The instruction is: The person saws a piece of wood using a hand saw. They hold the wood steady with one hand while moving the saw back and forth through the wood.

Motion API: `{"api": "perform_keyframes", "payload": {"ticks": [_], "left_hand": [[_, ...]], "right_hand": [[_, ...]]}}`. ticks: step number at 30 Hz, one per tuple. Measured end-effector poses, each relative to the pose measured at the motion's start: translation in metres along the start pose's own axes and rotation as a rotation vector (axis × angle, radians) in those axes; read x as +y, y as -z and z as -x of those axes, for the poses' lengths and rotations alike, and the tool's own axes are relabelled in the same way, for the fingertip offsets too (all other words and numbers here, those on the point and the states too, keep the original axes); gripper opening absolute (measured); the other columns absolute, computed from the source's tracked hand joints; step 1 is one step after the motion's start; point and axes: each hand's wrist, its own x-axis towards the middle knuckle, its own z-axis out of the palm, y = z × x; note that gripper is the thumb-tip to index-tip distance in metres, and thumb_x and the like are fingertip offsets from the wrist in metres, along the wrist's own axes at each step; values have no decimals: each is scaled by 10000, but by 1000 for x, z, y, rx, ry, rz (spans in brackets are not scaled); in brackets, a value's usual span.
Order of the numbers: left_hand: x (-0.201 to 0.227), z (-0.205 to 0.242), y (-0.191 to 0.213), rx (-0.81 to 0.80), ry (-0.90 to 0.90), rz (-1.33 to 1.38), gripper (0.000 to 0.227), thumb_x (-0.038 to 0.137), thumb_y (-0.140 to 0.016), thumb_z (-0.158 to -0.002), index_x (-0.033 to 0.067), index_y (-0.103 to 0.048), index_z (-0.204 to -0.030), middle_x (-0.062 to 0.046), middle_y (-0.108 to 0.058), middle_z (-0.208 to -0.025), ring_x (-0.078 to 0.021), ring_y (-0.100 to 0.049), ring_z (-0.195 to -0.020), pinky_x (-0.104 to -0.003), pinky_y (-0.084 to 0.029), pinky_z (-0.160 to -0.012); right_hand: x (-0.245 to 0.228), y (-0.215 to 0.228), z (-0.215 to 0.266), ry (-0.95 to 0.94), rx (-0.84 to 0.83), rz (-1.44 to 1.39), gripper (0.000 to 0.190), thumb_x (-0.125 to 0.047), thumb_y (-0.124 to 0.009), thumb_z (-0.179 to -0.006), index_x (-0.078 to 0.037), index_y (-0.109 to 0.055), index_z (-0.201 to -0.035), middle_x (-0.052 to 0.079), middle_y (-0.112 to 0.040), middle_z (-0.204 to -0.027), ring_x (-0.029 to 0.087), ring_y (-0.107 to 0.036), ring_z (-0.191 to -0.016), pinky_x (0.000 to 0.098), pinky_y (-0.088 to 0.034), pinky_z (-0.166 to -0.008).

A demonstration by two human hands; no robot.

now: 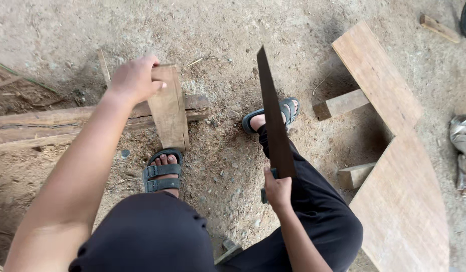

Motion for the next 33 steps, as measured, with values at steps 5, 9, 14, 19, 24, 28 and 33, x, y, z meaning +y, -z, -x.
{"api": "perform_keyframes", "payload": {"ticks": [5, 9, 14, 19, 24, 28, 33], "left_hand": [[59, 28, 57, -281, -38, -31, 295, 370, -747, -909, 82, -707, -960, -85, -677, -967, -220, -653, -883, -447, -554, -827], [99, 48, 106, -158, -219, -79, 235, 300, -679, -994, 95, -704, -882, -74, -684, -840, -173, -648, -759, -369, -572, -688], [122, 54, 162, 457, -530, -244, 240, 324, -754, -979, 135, -697, -843, -25, -689, -840, -161, -654, -696, -332, -531, -602], [111, 62, 101, 181, -528, -380, 138, 147, -640, -1053, 161, -705, -931, -51, -674, -662, -136, -628, -508, -294, -497, -422], [51, 116, -32, 251, -952, -674, 115, 112, -734, -794, 117, -658, -880, -48, -677, -790, -178, -686, -621, -294, -543, -496], [40, 155, -91, -31, -721, -533, 468, 303, -833, -671, 85, -627, -1031, -132, -659, -1108, -275, -707, -814, -354, -596, -670], [51, 157, -126, -164, -493, -383, 634, 437, -857, -666, 98, -616, -1145, -142, -578, -1308, -340, -563, -1156, -419, -537, -869]], "right_hand": [[8, -7, -9, -273, 7, -256, 317, -147, -672, -972, -46, -514, -716, -14, -456, -549, 88, -410, -427, 289, -325, -419], [-4, 5, -13, -262, -40, -411, 232, -129, -616, -969, -71, -509, -771, -7, -498, -599, 82, -419, -441, 290, -374, -441], [-8, 11, -19, -185, -27, -472, 225, -112, -626, -977, -51, -505, -798, -11, -498, -630, 80, -406, -448, 299, -384, -449], [-5, 9, -17, -191, -20, -506, 219, -126, -620, -977, -78, -508, -796, -11, -498, -617, 80, -416, -440, 290, -378, -443], [1, 12, -11, -189, -16, -446, 228, -133, -626, -985, -71, -516, -795, -18, -496, -623, 76, -427, -449, 282, -369, -438], [7, 8, -9, -184, -3, -439, 237, -133, -638, -983, -57, -519, -792, -9, -508, -621, 83, -440, -449, 285, -373, -431], [11, -1, -9, -246, 28, -332, 239, -142, -655, -966, -69, -523, -781, -20, -490, -592, 82, -442, -445, 289, -380, -429]]}}
